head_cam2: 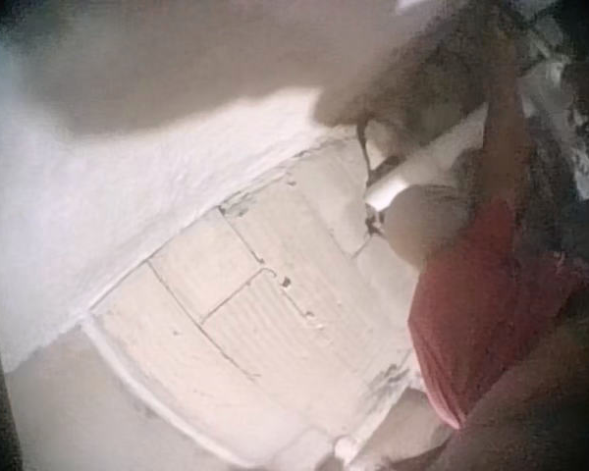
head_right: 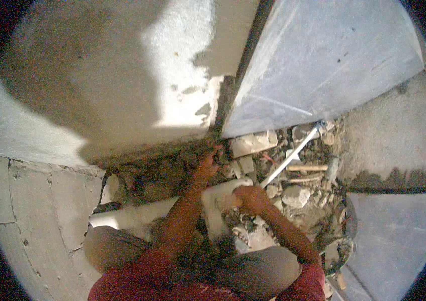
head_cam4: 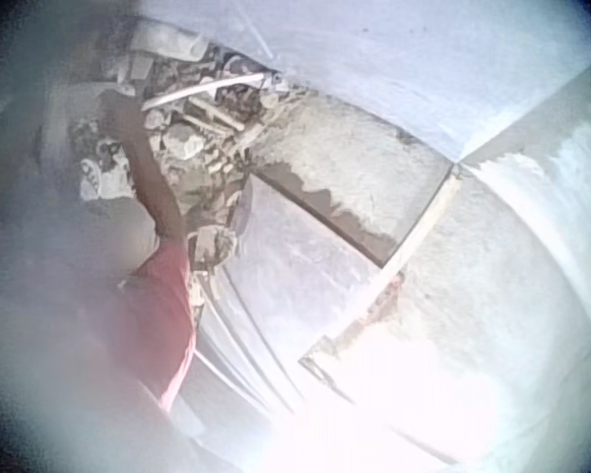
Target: The person uses an ax and a chisel to chip away at a concrete wall around a pipe, and then fits a plastic pipe coupling onto a vertical pipe segment.
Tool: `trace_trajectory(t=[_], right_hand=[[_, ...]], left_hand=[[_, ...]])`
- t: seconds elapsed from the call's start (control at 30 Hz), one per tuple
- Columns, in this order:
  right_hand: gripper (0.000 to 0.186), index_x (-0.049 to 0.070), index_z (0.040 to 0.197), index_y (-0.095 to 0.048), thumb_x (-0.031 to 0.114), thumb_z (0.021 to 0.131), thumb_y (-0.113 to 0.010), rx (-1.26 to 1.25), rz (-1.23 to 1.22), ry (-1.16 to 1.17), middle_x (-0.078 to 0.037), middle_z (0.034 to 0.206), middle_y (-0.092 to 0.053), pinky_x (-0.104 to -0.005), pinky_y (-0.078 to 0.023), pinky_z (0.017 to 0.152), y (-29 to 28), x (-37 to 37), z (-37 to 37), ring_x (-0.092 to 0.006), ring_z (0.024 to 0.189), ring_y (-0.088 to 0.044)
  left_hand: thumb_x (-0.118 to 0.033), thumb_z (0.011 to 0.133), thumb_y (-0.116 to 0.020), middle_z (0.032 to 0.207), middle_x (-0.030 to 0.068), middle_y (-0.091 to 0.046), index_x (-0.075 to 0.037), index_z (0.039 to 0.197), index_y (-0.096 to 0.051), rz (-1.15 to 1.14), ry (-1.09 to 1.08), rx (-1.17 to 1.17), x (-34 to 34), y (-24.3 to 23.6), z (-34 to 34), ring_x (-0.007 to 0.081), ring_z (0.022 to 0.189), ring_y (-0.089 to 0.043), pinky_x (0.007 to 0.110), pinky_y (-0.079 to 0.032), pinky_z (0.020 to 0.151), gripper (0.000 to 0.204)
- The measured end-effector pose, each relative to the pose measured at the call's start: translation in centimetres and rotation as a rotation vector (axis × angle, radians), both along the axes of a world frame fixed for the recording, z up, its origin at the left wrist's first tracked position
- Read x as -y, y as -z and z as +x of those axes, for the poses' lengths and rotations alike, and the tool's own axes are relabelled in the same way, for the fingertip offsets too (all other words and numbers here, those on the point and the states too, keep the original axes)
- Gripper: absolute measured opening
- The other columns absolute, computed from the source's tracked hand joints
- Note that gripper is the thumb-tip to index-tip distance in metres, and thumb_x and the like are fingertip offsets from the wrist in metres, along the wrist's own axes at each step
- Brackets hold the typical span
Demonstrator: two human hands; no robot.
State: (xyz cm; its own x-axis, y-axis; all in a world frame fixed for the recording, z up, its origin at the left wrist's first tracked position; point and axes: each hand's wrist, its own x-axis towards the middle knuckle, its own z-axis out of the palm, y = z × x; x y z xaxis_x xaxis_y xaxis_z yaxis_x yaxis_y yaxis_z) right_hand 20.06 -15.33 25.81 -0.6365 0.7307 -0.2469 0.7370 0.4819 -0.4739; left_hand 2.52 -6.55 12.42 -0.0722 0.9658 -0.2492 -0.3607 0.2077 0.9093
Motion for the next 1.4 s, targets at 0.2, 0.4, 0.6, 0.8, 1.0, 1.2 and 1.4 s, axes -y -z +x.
trace_trajectory(t=[0.2,0.4,0.6,0.8,1.0,1.2,1.4], right_hand=[[0.028,0.002,0.089,-0.050,0.023,0.073,-0.060,0.242,-0.040,0.362,-0.018,0.077,-0.059,-0.0475,-0.046,0.062,5.1,-3.5,4.4,-0.0380,0.068,-0.058],[0.029,0.006,0.088,-0.051,0.017,0.064,-0.064,-0.111,0.055,-0.159,-0.015,0.074,-0.059,-0.0431,-0.047,0.058,-2.6,-0.6,-1.9,-0.0337,0.066,-0.058],[0.033,0.002,0.094,-0.051,0.025,0.071,-0.061,0.353,-0.122,0.311,-0.018,0.075,-0.061,-0.0456,-0.047,0.063,4.6,-4.4,2.5,-0.0359,0.074,-0.060],[0.031,0.007,0.091,-0.052,0.024,0.066,-0.062,-0.236,0.056,-0.187,-0.014,0.078,-0.058,-0.0449,-0.047,0.065,-2.1,-1.1,-2.7,-0.0369,0.071,-0.057],[0.030,0.001,0.094,-0.052,0.023,0.074,-0.056,0.309,-0.165,0.356,-0.022,0.079,-0.060,-0.0490,-0.046,0.066,4.4,-3.9,1.6,-0.0386,0.074,-0.059],[0.034,0.001,0.094,-0.053,0.029,0.075,-0.058,0.148,-0.330,0.485,-0.023,0.079,-0.060,-0.0466,-0.045,0.067,3.2,2.8,1.1,-0.0390,0.073,-0.058],[0.043,0.000,0.101,-0.052,0.035,0.075,-0.059,-0.042,-0.396,0.630,-0.019,0.082,-0.060,-0.0419,-0.045,0.068,2.3,6.5,-0.2,-0.0361,0.076,-0.059]], left_hand=[[-0.021,0.082,-0.059,0.069,0.0034,-0.057,-0.003,0.088,-0.061,-0.591,0.279,0.169,-2.1,-4.7,2.8,0.0154,0.067,-0.050,0.026,-0.040,0.065,0.019],[-0.025,0.085,-0.056,0.070,0.0017,-0.057,-0.003,0.092,-0.061,-0.245,0.031,0.449,-1.3,3.4,-0.4,0.0149,0.067,-0.051,0.028,-0.042,0.065,0.023],[-0.027,0.087,-0.053,0.073,0.0008,-0.059,-0.005,0.095,-0.061,-0.426,0.156,0.588,-3.1,2.4,1.5,0.0155,0.068,-0.052,0.030,-0.043,0.067,0.024],[-0.027,0.088,-0.050,0.080,0.0003,-0.059,-0.008,0.098,-0.062,-0.040,0.068,0.030,-1.7,2.8,-0.6,0.0165,0.071,-0.052,0.040,-0.042,0.073,0.024],[-0.027,0.085,-0.053,0.074,0.0010,-0.058,-0.009,0.089,-0.063,-0.704,0.085,0.452,-3.7,5.3,1.1,0.0161,0.069,-0.049,0.040,-0.042,0.066,0.021],[-0.035,0.082,-0.058,0.067,0.0023,-0.052,-0.005,0.089,-0.062,-0.583,0.136,0.053,-0.1,5.6,3.9,0.0138,0.048,-0.040,0.035,-0.038,0.048,0.031],[-0.039,0.085,-0.055,0.069,0.0038,-0.052,-0.003,0.113,-0.052,-0.426,0.231,0.097,3.5,5.6,-0.3,0.0108,0.046,-0.035,0.028,-0.033,0.043,0.046]])
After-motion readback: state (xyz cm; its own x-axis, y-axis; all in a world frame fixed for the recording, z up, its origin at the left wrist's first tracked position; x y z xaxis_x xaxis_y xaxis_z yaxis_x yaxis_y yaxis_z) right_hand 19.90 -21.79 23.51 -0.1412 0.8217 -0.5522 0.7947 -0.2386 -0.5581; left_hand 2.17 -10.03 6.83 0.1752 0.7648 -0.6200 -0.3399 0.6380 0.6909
